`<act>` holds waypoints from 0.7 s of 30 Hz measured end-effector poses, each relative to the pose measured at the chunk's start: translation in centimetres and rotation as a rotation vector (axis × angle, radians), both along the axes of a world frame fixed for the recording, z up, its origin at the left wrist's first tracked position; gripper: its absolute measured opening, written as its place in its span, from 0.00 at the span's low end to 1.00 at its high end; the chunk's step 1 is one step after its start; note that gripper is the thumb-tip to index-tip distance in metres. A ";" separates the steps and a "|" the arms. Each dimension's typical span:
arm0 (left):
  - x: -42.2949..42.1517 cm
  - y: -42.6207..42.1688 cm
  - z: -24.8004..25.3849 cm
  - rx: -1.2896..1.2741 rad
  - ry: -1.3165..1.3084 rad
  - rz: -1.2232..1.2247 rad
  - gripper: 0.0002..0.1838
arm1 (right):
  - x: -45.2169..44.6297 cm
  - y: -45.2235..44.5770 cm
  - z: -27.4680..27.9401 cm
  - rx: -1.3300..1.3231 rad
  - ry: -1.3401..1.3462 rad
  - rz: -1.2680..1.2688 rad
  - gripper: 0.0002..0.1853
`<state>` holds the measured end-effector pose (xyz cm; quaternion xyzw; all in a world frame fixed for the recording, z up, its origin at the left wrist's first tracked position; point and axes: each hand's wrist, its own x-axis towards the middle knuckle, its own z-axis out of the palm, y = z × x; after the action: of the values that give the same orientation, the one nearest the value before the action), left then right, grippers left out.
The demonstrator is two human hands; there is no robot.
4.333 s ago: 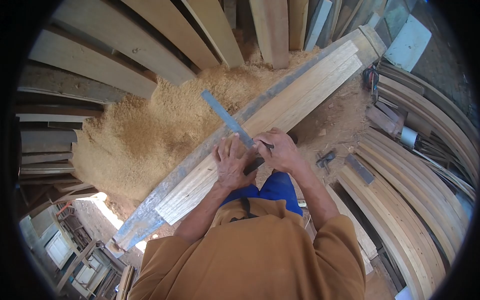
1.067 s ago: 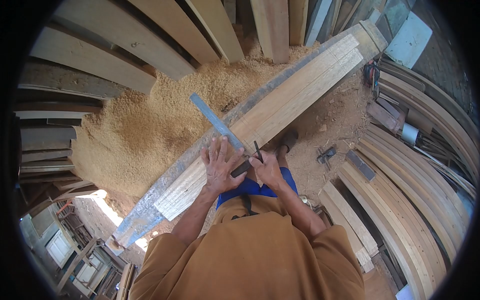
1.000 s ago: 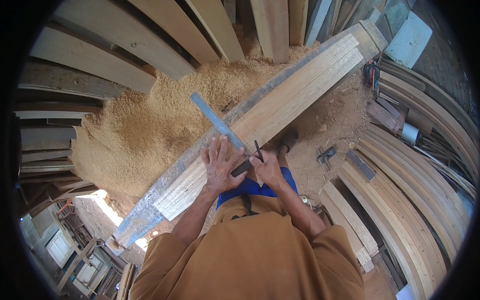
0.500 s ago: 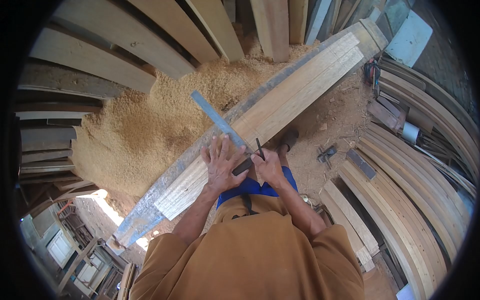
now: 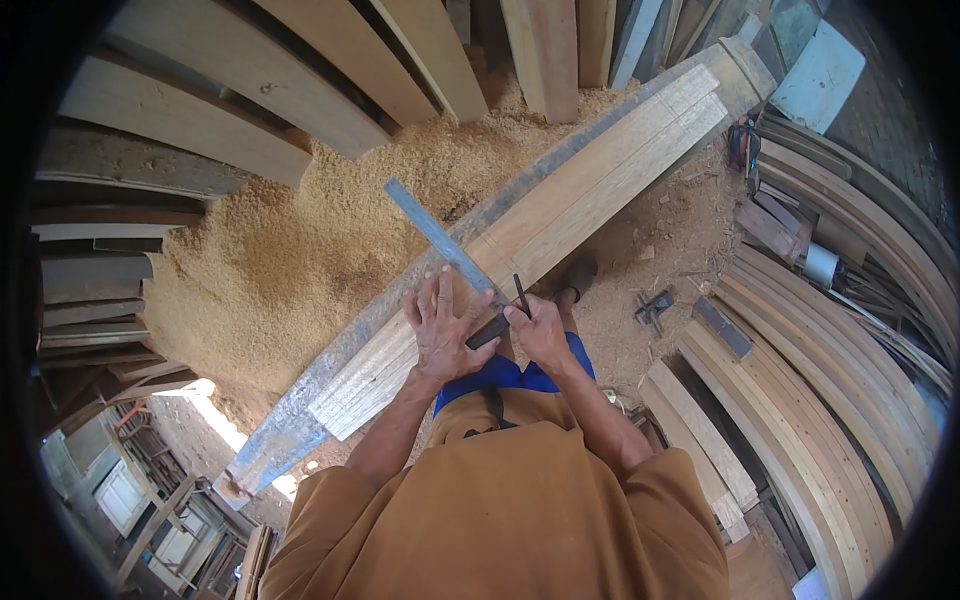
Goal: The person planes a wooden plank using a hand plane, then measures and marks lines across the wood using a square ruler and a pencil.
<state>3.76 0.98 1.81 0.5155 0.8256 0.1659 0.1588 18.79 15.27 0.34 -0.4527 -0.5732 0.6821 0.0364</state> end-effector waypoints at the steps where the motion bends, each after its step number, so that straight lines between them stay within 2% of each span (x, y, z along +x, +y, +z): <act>1: 0.0 0.0 0.0 0.004 0.004 0.001 0.50 | 0.0 0.0 -0.1 0.009 0.001 0.003 0.09; 6: 0.0 0.1 -0.1 0.007 0.008 0.003 0.50 | 0.2 -0.2 -0.7 -0.002 0.028 -0.004 0.09; 9: -0.1 0.2 0.2 -0.013 0.019 -0.001 0.46 | 0.3 -0.2 -1.1 -0.017 0.022 -0.002 0.08; 18: -0.1 0.2 0.1 0.003 0.006 0.001 0.46 | -0.1 0.2 -0.1 -0.058 -0.006 -0.003 0.09; 21: 0.0 0.1 -0.2 0.026 0.015 -0.015 0.49 | -0.2 0.4 0.3 -0.008 -0.020 0.027 0.11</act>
<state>3.74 1.07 1.66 0.5247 0.8207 0.1715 0.1474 18.61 15.66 0.60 -0.4519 -0.5770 0.6800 0.0195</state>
